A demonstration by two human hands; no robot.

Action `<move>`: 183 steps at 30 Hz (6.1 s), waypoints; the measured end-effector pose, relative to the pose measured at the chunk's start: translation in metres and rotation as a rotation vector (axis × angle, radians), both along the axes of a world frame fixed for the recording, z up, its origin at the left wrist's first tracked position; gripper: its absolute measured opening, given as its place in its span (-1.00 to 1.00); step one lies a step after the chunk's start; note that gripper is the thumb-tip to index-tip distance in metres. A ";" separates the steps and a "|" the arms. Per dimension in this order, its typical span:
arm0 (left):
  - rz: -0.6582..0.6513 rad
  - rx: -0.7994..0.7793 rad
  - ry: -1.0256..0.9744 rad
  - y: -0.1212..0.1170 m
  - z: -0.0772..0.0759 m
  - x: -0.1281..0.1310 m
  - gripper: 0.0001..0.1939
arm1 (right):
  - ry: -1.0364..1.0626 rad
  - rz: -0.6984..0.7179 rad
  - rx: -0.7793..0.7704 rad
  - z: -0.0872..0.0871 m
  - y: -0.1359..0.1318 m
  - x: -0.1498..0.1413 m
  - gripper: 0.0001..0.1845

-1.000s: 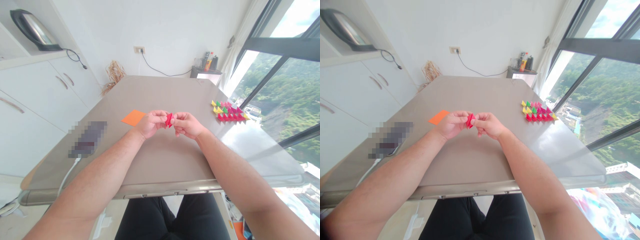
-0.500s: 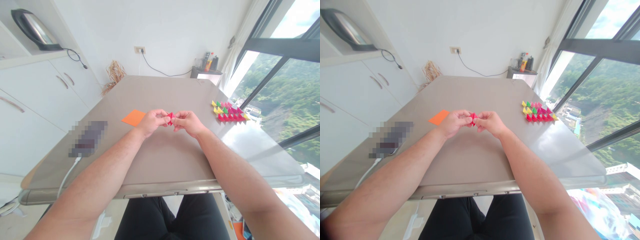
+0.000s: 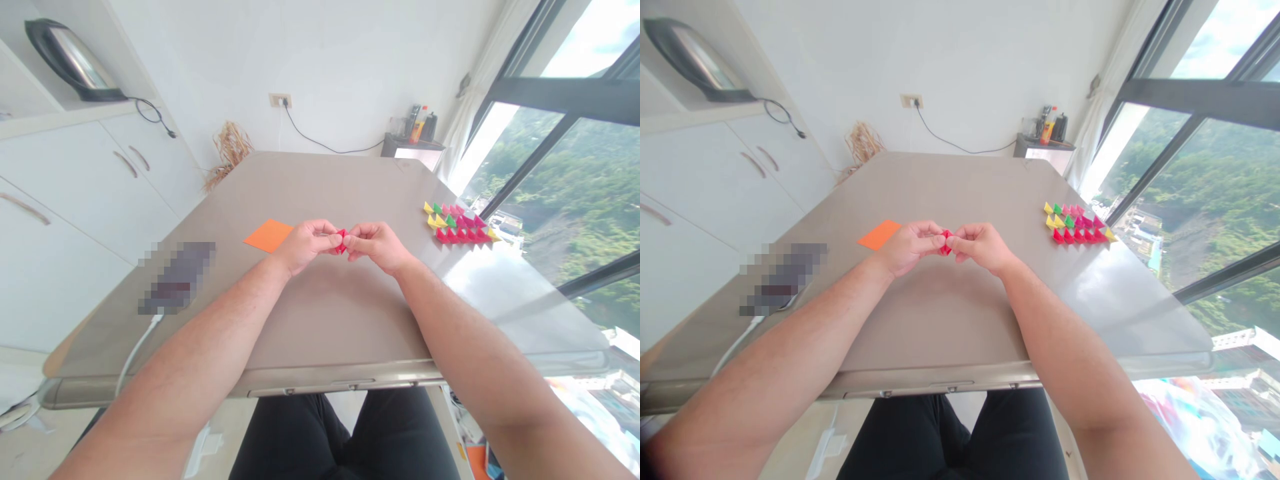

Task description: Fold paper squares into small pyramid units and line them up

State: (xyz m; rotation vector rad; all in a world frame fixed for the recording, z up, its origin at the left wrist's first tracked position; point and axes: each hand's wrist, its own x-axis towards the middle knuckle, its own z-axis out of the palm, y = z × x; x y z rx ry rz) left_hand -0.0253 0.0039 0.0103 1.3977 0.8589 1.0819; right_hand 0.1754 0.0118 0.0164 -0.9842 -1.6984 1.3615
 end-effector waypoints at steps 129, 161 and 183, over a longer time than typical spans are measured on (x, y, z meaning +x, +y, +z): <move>-0.038 -0.149 -0.293 0.000 0.003 0.000 -0.85 | 0.075 -0.289 0.310 -0.005 -0.005 -0.018 -0.85; -0.073 -0.198 -0.210 -0.002 0.006 0.000 -0.82 | 0.158 0.001 0.119 0.005 -0.011 -0.013 -0.81; -0.059 -0.201 -0.264 0.000 0.003 -0.001 -0.78 | 0.243 -0.110 0.120 -0.005 -0.007 -0.020 -0.71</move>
